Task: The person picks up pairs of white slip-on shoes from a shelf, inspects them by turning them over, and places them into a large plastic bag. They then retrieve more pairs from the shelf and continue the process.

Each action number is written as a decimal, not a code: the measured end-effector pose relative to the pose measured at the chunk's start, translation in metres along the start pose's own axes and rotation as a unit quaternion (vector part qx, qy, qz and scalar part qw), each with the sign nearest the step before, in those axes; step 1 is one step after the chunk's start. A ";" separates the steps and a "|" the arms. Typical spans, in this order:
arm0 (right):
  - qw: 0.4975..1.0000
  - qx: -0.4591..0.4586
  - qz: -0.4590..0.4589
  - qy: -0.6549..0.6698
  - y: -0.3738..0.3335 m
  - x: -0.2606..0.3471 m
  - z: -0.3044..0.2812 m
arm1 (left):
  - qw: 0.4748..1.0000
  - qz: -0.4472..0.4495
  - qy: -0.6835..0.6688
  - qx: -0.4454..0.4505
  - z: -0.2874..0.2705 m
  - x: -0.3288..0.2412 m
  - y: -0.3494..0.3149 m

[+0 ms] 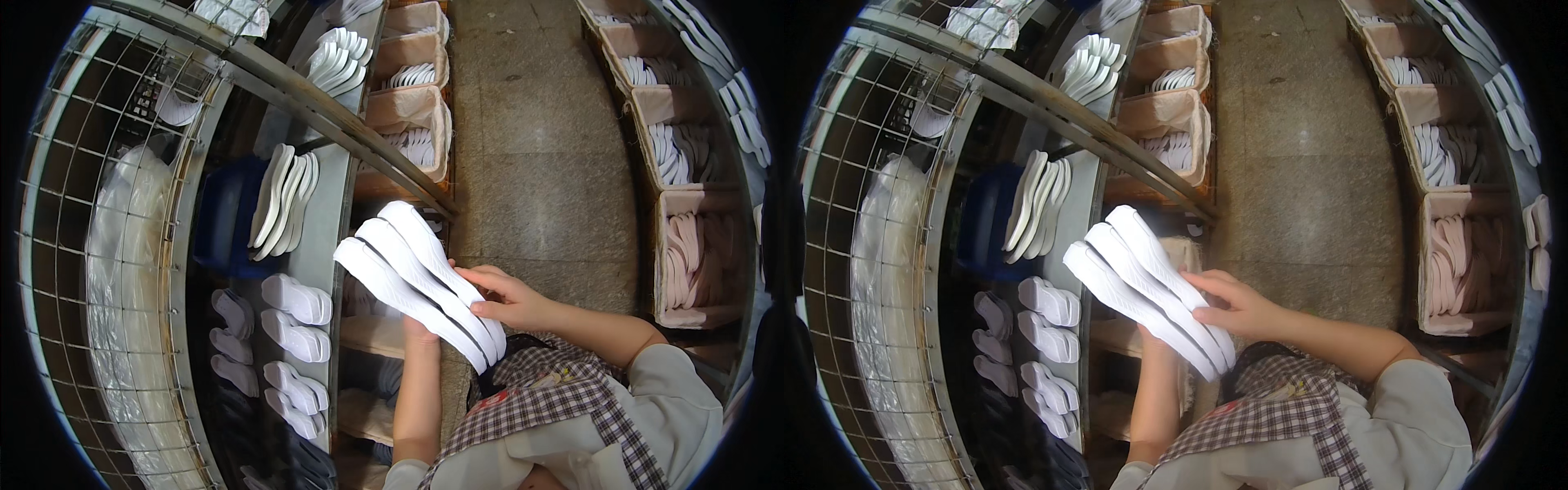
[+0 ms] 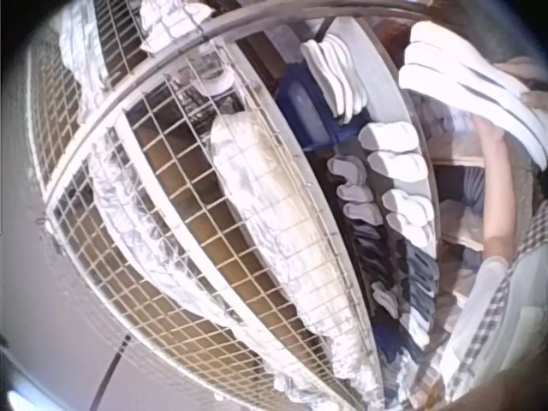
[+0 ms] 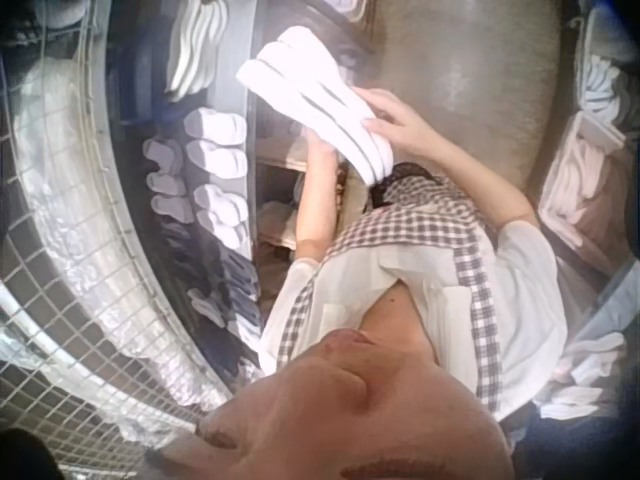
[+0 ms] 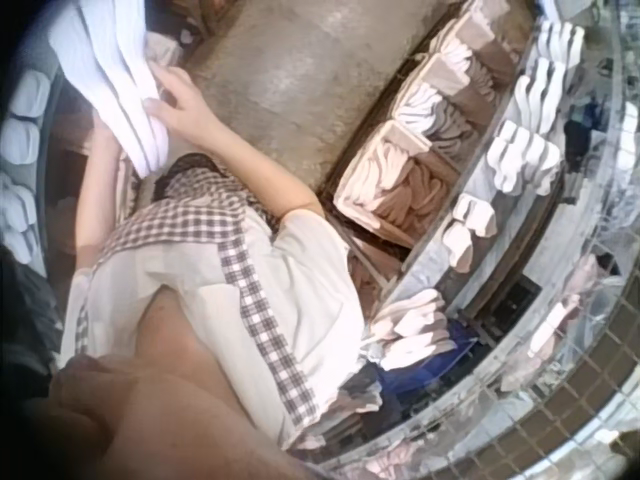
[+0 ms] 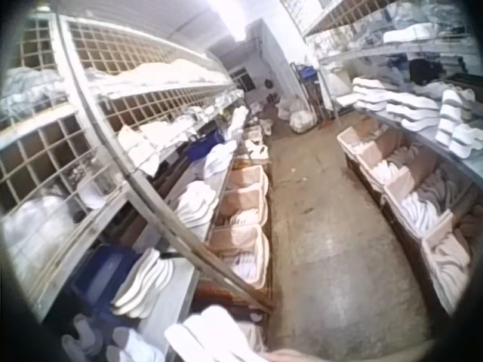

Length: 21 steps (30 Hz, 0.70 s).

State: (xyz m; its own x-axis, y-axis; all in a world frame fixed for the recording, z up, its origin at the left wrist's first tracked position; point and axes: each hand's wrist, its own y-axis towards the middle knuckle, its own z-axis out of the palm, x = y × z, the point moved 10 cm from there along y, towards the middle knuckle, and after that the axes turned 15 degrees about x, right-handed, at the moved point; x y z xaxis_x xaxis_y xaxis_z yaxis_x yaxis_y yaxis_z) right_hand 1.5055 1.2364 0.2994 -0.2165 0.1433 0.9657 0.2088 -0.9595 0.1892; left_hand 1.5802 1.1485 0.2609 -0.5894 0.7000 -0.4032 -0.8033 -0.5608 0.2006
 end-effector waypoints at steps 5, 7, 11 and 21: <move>1.000 -0.005 -0.007 -0.027 0.005 0.004 -0.002 | 0.998 -0.001 -0.056 -0.032 -0.002 0.003 0.011; 0.999 -0.023 0.001 -0.034 0.009 0.004 -0.003 | 0.998 -0.004 -0.030 -0.052 -0.009 0.002 0.010; 0.999 -0.036 0.012 -0.008 0.022 0.005 0.007 | 0.981 -0.014 0.130 -0.144 -0.025 -0.013 -0.003; 0.997 -0.038 0.021 -0.066 0.045 0.012 0.019 | 0.989 -0.056 0.111 0.086 0.008 -0.048 0.008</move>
State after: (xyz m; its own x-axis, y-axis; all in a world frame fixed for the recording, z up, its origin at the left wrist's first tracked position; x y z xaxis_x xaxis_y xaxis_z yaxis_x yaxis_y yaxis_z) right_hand 1.5307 1.1997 0.3225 -0.0808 0.1280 0.9885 0.1404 -0.9804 0.1384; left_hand 1.6013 1.1138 0.2894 -0.4784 0.6281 -0.6137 -0.8761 -0.3890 0.2848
